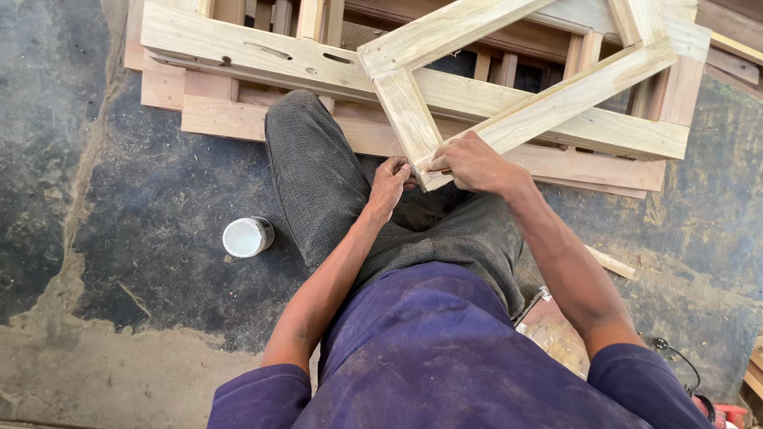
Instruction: The person applies wood filler to a wooden frame using a putty knife, smoothing the surface and filling gaps between joints. The person works on multiple sections of the frame, ensuring even coverage.
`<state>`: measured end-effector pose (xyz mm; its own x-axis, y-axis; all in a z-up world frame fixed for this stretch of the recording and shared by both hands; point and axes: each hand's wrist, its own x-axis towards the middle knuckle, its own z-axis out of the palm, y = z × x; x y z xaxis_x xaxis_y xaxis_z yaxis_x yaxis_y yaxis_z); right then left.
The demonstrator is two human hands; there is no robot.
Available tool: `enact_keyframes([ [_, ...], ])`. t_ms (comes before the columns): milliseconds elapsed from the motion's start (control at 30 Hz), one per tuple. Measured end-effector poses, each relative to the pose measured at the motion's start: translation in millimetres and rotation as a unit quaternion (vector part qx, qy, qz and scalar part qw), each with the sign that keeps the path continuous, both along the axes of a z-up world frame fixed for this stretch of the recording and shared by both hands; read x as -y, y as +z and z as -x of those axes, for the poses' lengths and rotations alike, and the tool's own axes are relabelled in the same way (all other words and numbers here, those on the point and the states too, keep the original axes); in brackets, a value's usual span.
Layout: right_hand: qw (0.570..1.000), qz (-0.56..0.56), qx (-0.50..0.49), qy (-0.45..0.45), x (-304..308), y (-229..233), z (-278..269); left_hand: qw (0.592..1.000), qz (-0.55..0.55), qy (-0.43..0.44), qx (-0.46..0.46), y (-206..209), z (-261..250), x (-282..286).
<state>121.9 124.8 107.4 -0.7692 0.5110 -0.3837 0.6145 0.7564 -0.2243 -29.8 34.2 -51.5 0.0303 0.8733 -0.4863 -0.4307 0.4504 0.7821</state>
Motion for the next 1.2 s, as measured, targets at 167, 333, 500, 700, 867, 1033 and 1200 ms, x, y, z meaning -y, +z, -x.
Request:
enact_keyframes([
  [167, 0.998, -0.066, -0.003, -0.020, 19.3, -3.5, -3.5, 1.000, -0.010, 0.009, 0.012, -5.9, -5.4, 1.7],
  [333, 0.999, -0.023, 0.031, -0.005, 29.5, 7.6, -14.9, 1.000, -0.006, 0.006, 0.003, -5.3, -1.1, 1.7],
  [500, 0.986, -0.147, -0.066, -0.038, 49.2, 1.0, -18.8, 1.000, 0.003, 0.006, -0.006, -6.9, -5.2, 0.9],
  [700, 0.988, -0.140, -0.063, -0.008, 77.7, 4.7, -34.3, 1.000, -0.006, -0.008, -0.013, -1.0, -1.5, 1.3],
  [867, 0.975, -0.151, -0.160, -0.046, 77.3, 6.4, -29.3, 1.000, -0.005, -0.001, -0.023, -3.2, -2.3, 4.1],
  [1033, 0.977, -0.143, -0.152, -0.041, 91.4, 5.6, -19.8, 1.000, -0.018, 0.001, -0.008, -3.5, -0.2, -2.6],
  [1200, 0.993, -0.040, -0.105, -0.040, 79.7, 12.0, -46.5, 1.000, -0.004, 0.007, -0.012, -5.3, -0.8, 1.8],
])
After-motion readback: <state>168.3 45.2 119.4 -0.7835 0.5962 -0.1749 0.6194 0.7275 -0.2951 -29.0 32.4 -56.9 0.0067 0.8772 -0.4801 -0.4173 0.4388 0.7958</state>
